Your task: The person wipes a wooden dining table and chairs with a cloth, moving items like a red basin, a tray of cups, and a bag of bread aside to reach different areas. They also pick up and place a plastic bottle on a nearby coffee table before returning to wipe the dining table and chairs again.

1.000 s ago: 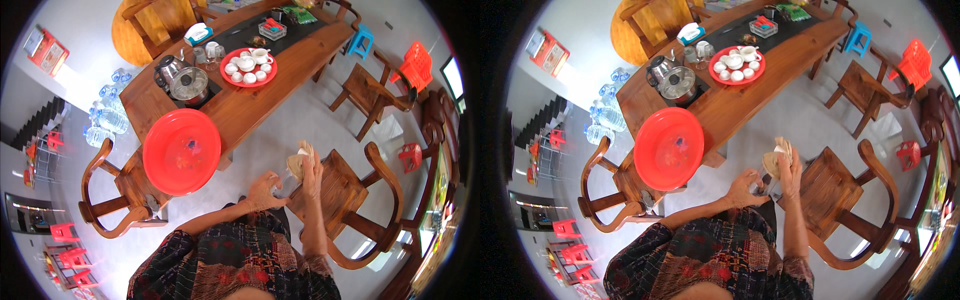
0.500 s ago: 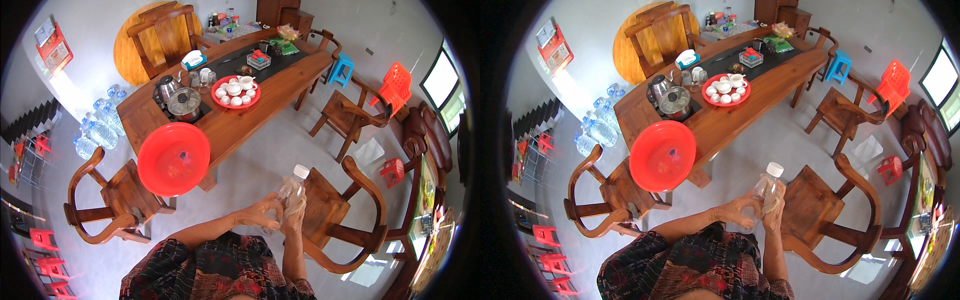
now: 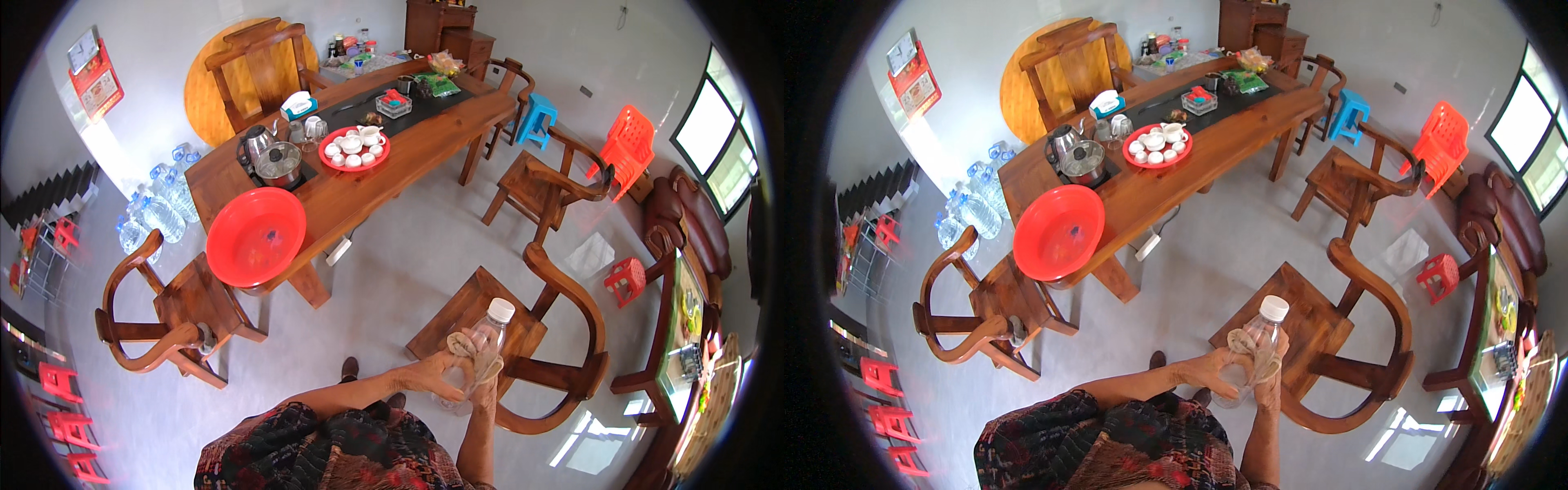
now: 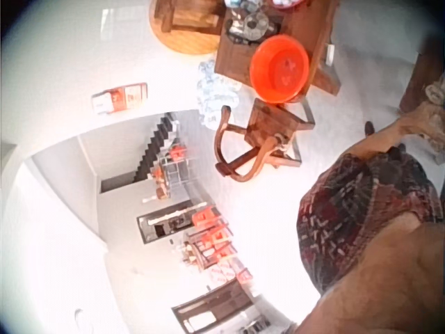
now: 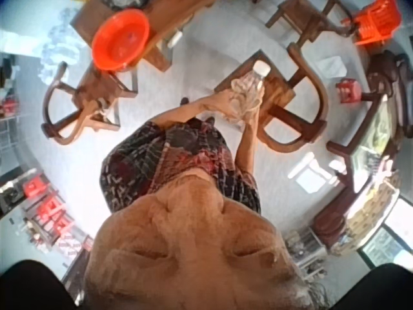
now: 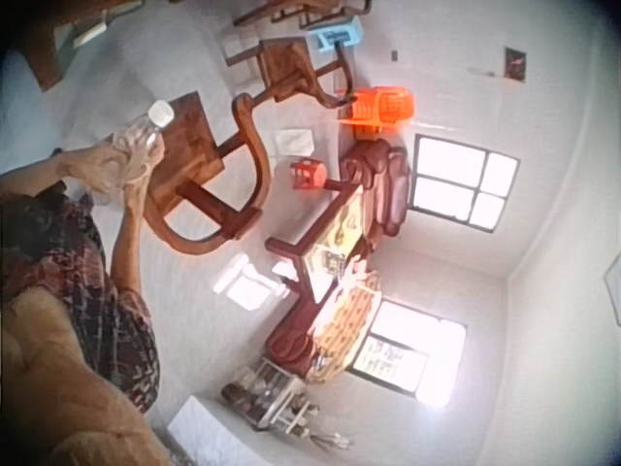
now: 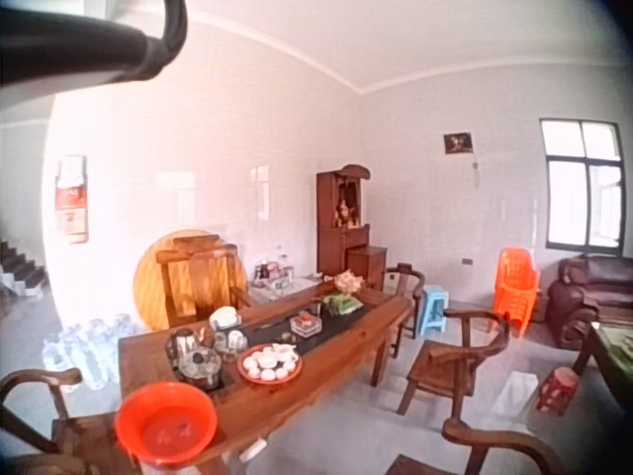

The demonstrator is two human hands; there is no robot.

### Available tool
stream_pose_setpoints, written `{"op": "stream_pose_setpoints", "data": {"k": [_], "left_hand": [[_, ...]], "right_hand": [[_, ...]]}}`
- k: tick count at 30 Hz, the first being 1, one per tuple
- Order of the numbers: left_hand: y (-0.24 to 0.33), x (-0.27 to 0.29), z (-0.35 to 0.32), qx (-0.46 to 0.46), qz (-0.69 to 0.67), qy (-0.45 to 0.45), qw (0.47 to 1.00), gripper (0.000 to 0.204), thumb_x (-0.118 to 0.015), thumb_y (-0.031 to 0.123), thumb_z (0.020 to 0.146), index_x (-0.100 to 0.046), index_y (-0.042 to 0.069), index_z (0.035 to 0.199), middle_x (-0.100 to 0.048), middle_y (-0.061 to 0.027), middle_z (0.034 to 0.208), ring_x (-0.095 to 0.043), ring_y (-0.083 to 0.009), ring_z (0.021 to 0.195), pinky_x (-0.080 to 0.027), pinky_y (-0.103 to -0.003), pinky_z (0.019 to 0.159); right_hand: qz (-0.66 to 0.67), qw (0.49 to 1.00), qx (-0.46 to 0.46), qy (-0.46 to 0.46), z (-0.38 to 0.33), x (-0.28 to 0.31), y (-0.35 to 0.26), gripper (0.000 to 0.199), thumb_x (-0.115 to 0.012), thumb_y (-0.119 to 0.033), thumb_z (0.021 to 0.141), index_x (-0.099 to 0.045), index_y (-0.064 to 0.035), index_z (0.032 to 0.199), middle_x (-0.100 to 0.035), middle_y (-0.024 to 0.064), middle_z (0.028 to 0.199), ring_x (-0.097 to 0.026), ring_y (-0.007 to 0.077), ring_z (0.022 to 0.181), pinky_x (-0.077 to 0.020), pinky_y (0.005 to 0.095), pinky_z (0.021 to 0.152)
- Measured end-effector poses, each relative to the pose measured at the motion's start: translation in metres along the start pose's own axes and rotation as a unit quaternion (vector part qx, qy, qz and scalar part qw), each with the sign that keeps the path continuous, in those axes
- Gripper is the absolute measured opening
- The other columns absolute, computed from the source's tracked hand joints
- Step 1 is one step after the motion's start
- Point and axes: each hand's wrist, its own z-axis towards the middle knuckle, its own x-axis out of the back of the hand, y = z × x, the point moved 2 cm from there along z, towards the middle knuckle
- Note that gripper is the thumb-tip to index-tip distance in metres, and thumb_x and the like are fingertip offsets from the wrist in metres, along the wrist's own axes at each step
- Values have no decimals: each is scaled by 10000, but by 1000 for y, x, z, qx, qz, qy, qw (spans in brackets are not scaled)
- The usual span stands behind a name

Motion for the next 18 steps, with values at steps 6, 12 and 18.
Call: {"op": "stream_pose_setpoints", "data": {"k": [6,12,18], "left_hand": [[-8,-10,-9,10,-30,-4,999,267,-760,87,708,-636,94,944,-601,-7,1066,-530,-122,1042,-389,-301,966],[-5,-2,-28,19,-43,29,998,320,-775,92,683,-643,95,974,-597,-8,1107,-514,-140,1083,-374,-311,984],[-7,8,-60,24,-33,-2,999,372,-794,138,643,-648,104,984,-577,-31,1171,-478,-186,1173,-326,-362,1041]], "right_hand": [[-224,971,81,8,-14,-2,-24,421,-652,-156,793,-546,-19,1175,-502,99,1087,-533,233,1014,-469,359,861],[-136,985,72,76,-37,-18,-2,531,-370,-426,980,-531,-15,1274,-451,145,1288,-414,258,1210,-349,391,1023],[-77,994,42,60,-70,-52,-9,533,-260,-350,1002,-544,22,1257,-381,139,1394,-322,265,1318,-266,389,1088]]}}
